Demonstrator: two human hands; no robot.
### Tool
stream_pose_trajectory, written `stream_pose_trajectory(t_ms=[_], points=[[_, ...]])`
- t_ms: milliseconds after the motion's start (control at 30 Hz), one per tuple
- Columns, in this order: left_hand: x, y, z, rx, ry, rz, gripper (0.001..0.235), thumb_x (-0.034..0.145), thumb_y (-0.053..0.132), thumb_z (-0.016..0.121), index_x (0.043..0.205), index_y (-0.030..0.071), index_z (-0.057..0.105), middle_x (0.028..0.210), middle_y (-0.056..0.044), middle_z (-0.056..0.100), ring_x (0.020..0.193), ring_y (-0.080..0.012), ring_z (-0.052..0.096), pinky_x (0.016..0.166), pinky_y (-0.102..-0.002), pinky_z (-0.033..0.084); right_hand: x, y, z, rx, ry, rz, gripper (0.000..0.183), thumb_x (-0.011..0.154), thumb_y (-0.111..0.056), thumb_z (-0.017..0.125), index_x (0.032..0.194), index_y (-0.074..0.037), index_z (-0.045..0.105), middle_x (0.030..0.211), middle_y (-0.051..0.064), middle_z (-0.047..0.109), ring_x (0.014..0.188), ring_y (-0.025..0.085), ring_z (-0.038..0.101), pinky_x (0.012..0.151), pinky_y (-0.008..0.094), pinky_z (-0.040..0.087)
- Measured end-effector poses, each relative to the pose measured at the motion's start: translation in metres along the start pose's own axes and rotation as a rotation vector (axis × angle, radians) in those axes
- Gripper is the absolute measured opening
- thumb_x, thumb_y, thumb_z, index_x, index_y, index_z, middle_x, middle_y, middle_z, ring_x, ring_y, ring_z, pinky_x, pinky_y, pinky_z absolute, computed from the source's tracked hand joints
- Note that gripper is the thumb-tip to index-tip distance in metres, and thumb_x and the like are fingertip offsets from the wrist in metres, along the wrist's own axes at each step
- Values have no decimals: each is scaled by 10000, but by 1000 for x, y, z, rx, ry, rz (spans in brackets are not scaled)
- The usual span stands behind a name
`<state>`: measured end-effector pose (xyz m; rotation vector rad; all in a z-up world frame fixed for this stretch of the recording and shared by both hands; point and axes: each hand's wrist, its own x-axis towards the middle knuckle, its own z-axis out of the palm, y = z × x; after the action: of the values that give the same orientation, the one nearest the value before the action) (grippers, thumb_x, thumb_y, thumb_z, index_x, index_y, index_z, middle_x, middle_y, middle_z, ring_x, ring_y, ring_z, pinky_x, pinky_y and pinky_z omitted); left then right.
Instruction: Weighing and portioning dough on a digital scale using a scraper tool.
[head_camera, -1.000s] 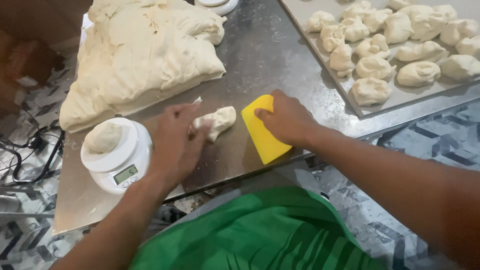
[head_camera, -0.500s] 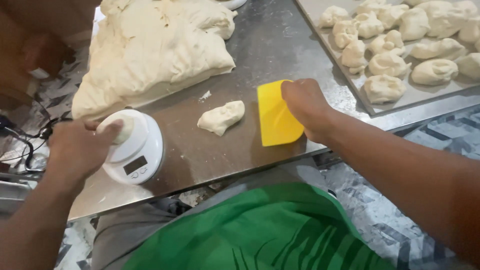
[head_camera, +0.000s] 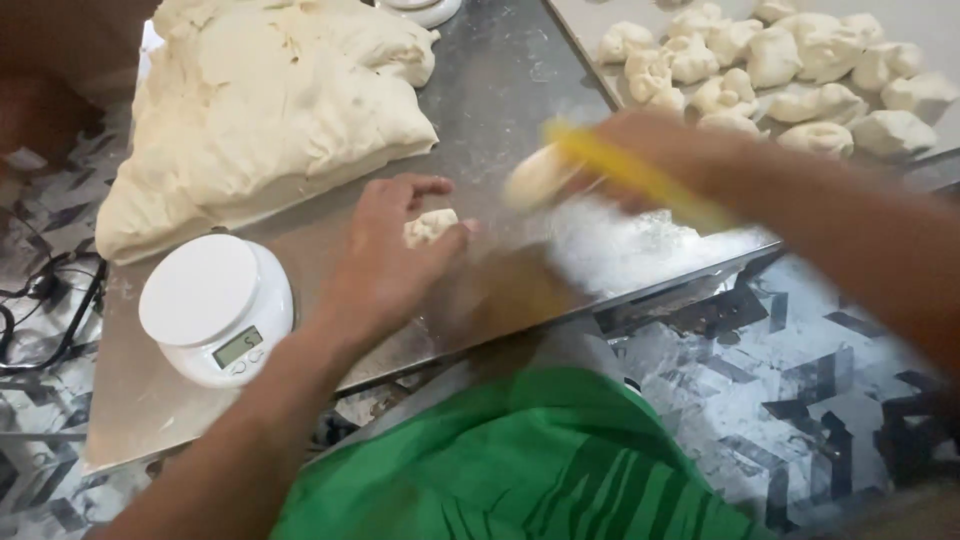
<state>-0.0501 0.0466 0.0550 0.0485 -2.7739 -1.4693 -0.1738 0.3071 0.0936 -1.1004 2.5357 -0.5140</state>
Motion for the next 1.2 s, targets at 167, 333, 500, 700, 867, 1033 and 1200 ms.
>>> stream_pose_trajectory(t_ms=[167, 333, 500, 700, 867, 1033, 1200], points=[[12, -35, 37, 478, 230, 407, 809, 878, 479, 794, 1441, -20, 496, 1483, -238, 424, 1343, -438, 379, 1113, -563, 288, -68, 44, -80, 141, 168, 284, 384, 862, -215, 633, 1234, -131, 671, 1029, 119, 727, 717, 170, 660, 607, 326, 544], [5, -37, 34, 576, 224, 383, 607, 898, 378, 704, 1401, 82, 539, 1417, -135, 550, 1298, -353, 461, 1056, -528, 333, -86, 81, -112, 293, 344, 515, 395, 948, -270, 596, 1315, -131, 635, 1150, 155, 686, 811, 224, 667, 699, 375, 569], [9, -49, 20, 504, 189, 347, 451, 956, 289, 712, 1360, 129, 591, 1249, -147, 579, 1207, -335, 538, 1033, -456, 433, -47, 105, -70, 473, 475, 742, 413, 1034, -325, 557, 1396, -131, 598, 1272, 193, 646, 905, 277, 675, 791, 424, 595], [-3, -51, 15, 321, 288, 369, 635, 833, 213, 773, 1396, 56, 527, 1268, -186, 570, 1151, -407, 534, 985, -503, 414, 7, 2, 18, 1042, 374, 709, 443, 926, -198, 679, 1284, 41, 572, 1174, 183, 714, 934, 255, 731, 853, 382, 602], [-4, -68, 2, 414, 285, 321, 550, 830, 184, 788, 1340, 97, 602, 1351, -177, 592, 1153, -439, 529, 994, -510, 417, 51, -44, 69, 804, 358, 384, 388, 957, -281, 644, 1130, 63, 598, 1027, 242, 715, 890, 320, 700, 710, 430, 559], [-4, -81, -5, 299, 157, 303, 572, 811, 101, 722, 1370, 107, 604, 1234, -197, 593, 1179, -428, 546, 1014, -494, 444, 90, -55, 107, 229, 491, 13, 355, 965, -241, 597, 1077, 88, 521, 952, 338, 673, 915, 515, 648, 773, 552, 515], [-15, -74, -13, 376, 236, 349, 533, 755, 70, 731, 1279, 53, 639, 1236, -255, 572, 1156, -461, 522, 1004, -497, 428, 92, -104, 107, 63, 333, 44, 322, 865, -167, 628, 1060, 59, 506, 937, 320, 682, 900, 514, 668, 782, 573, 524]])
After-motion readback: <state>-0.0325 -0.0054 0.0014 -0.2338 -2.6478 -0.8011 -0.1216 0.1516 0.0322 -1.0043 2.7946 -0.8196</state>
